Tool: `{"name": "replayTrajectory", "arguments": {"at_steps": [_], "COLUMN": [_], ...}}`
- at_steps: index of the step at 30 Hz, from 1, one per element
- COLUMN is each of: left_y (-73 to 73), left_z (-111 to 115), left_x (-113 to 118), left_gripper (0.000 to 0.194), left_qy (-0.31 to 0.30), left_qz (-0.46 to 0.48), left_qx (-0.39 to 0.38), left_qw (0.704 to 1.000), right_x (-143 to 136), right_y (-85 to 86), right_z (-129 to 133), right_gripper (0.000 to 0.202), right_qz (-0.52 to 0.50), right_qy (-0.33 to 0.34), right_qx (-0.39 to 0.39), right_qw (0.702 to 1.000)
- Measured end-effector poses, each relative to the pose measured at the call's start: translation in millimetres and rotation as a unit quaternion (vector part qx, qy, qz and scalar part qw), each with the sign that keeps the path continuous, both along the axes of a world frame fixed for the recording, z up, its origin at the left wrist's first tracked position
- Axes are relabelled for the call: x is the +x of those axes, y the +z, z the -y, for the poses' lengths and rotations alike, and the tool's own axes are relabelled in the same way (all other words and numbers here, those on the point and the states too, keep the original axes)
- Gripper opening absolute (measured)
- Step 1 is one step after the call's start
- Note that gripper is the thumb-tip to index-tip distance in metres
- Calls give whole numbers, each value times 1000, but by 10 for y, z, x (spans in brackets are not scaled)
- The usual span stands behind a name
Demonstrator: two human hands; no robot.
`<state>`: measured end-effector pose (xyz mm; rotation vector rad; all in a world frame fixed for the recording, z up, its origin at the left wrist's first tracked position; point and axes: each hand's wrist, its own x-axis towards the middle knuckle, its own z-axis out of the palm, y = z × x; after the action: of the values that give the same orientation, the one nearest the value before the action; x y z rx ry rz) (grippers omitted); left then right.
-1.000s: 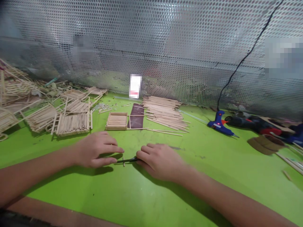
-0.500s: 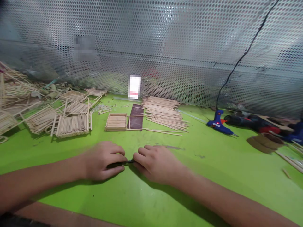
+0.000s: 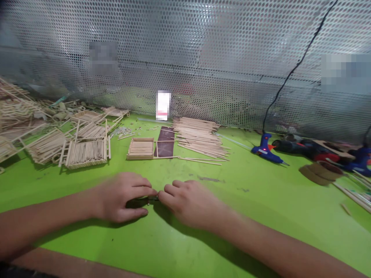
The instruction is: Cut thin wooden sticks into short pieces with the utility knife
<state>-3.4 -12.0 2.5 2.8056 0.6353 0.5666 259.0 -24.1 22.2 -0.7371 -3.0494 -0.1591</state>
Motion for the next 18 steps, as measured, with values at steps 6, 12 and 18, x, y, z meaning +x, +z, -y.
{"name": "replayTrajectory", "arguments": {"at_steps": [6,12,18], "left_y": [46,-12,-23], "left_z": [-11,-1,-7], "left_x": [-70,-25,-17], "left_gripper": [39,32,28], "left_qy": [22,33,21], "left_qz": [-9,-38,-22], "left_qx": [3,20,49], "left_qw": [1000,999,998], "right_x": [-13,-21,-24], "right_y": [2,16,40], "right_z": [-3,-31,-56], "right_gripper": [15,14,10], "right_qz": [-1,-8,-8], "right_qy": [-5,-7,-10], "right_qx": [-11,-37,-43], "right_qw": [1000,999,999]}}
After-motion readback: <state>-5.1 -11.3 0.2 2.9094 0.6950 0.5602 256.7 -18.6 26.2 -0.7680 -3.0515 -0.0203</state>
